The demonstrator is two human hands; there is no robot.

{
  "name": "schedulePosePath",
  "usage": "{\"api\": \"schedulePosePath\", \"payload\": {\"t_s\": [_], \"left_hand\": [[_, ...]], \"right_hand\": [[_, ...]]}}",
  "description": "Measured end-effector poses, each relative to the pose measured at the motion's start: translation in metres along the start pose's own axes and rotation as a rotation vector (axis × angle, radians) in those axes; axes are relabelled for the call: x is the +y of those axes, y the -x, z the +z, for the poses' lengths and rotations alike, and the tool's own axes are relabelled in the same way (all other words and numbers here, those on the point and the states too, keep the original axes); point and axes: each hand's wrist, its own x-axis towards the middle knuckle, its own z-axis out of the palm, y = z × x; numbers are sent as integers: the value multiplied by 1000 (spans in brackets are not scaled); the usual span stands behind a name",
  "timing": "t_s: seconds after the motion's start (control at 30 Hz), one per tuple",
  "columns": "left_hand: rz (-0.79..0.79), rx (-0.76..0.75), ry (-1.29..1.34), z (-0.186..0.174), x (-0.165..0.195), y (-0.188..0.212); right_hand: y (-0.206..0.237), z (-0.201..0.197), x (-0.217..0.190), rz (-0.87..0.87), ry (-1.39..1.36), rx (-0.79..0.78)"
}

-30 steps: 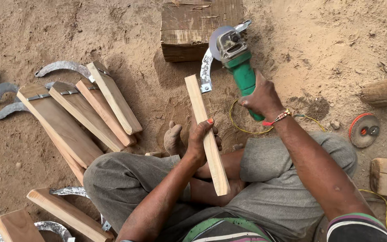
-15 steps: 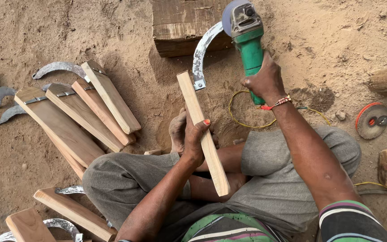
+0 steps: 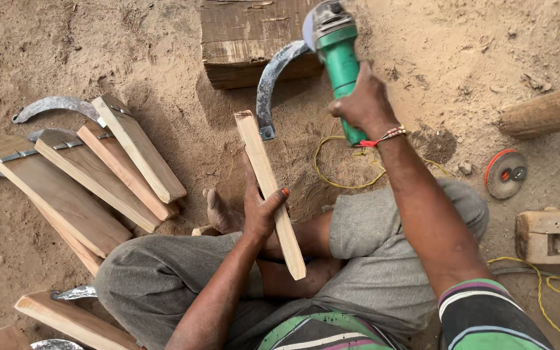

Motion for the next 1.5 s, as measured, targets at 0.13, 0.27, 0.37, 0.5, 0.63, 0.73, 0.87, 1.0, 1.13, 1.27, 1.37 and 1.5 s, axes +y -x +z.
{"api": "schedulePosePath", "payload": {"t_s": [0.13, 0.27, 0.37, 0.5, 0.63, 0.73, 0.87, 1.0, 1.13, 1.27, 1.37, 1.5], "left_hand": [[-307, -70, 33, 5, -7, 3], [-237, -47, 120, 9, -11, 5], [-265, -35, 138, 6, -11, 4], [-325, -37, 165, 5, -5, 2], [-364, -59, 188, 9, -2, 4], [-250, -31, 181, 11, -9, 5], [-303, -22, 212, 17, -21, 7], [-219, 30, 322, 26, -26, 10], [-286, 1, 370, 27, -24, 10], [-307, -24, 399, 20, -21, 5], [-222, 4, 393, 18, -18, 1], [-351, -40, 384, 16, -16, 0]], "right_hand": [[-9, -30, -3, -60, 158, 48], [-5, -25, -7, -98, 212, -26], [-10, -17, -16, -100, 249, -1], [-20, -16, -29, -62, 201, 56], [-10, -6, -29, -98, 384, -5], [3, 4, -24, -184, 424, -73], [0, -5, -19, -205, 476, 49], [-10, -18, -10, -129, 371, 92], [-4, -10, 0, -229, 519, 81], [-4, -9, -2, -205, 505, 110], [-6, -13, 1, -216, 464, 129], [-2, -10, 17, -260, 539, 117]]}}
